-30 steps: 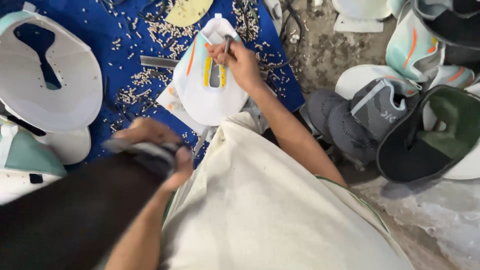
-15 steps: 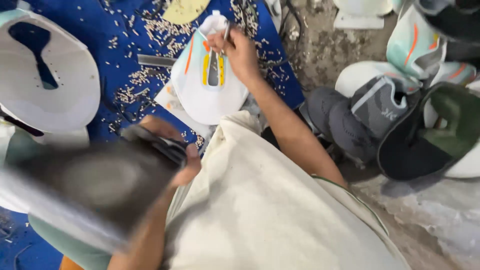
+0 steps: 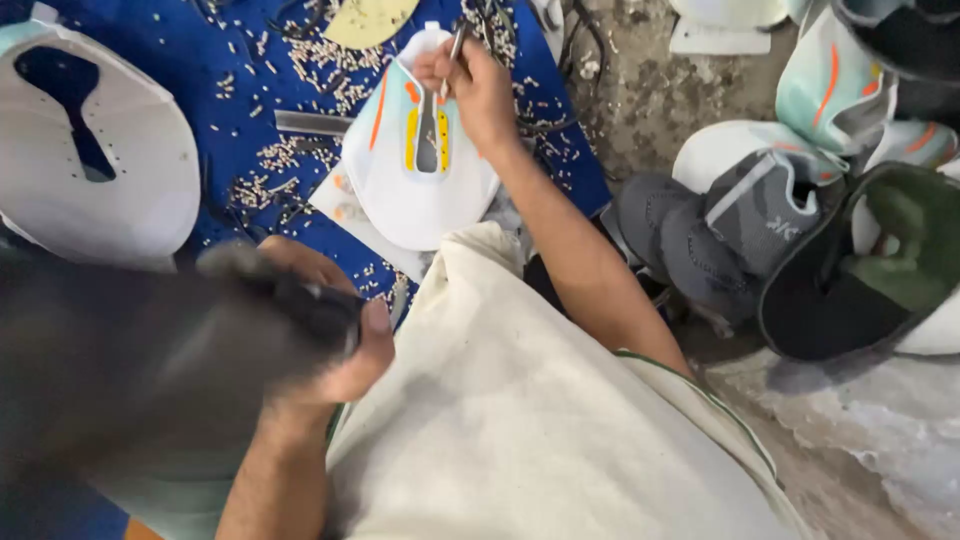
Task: The person punches holes and sets components into shoe uppers using a manual punch tool and a hammer.
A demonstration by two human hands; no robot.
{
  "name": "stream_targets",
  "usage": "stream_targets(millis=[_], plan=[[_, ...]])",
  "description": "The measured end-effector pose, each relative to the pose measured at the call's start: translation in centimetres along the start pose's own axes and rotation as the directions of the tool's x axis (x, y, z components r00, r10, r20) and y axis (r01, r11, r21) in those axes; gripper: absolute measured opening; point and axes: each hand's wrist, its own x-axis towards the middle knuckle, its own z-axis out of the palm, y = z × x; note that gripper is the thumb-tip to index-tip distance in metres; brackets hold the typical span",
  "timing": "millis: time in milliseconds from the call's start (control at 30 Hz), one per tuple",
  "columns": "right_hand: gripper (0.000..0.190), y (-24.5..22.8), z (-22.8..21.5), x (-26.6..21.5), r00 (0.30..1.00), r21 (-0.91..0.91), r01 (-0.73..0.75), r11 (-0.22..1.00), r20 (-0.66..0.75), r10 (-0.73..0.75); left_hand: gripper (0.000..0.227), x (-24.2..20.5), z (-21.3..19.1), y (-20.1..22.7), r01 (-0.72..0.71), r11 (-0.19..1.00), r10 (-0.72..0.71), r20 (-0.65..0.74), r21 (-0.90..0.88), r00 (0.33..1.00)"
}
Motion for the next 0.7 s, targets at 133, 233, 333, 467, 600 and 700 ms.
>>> stream_targets(millis=[133, 233, 333, 467, 600, 700], plan=[[0.012, -2.5, 1.0, -2.7, 0.974, -0.304, 0.228, 0.925, 0.058, -0.221, 0.050, 0.4, 3.0, -6.8, 0.156, 0.961, -0.225, 0.314, 0.230, 0.922], [0.015, -1.3, 0.0, -2.3, 0.851, -0.589, 0.509, 0.627, 0.235, -0.470, 0.044, -1.2, 7.9, -10.4, -0.035, 0.996, 0.031, -0.041, -0.081, 0.999], [0.016, 1.0, -1.4, 0.0, 0.933, -0.294, 0.334, 0.896, -0.034, -0.359, 0.058, -1.7, 6.8, -9.0, 0.477, 0.847, -0.524, 0.221, 0.234, 0.822], [0.020, 1.0, -2.1, 1.3, 0.991, 0.284, -0.050, 0.957, -0.103, 0.082, 0.040, -0.1, 2.1, -3.0, 0.304, 0.951, -0.300, 0.068, -0.058, 0.952], [0.019, 0.2, -1.3, 0.7, 0.997, 0.004, 0.049, 0.999, -0.063, -0.049, 0.044, 1.5, -1.3, 3.0, 0.121, 0.973, -0.131, -0.037, -0.197, 0.991], [0.021, -0.7, 0.1, -1.3, 0.965, -0.299, 0.234, 0.925, -0.045, -0.259, 0.048, 5.7, -0.8, 2.9, -0.215, 0.827, 0.180, -0.119, -0.520, 0.976]])
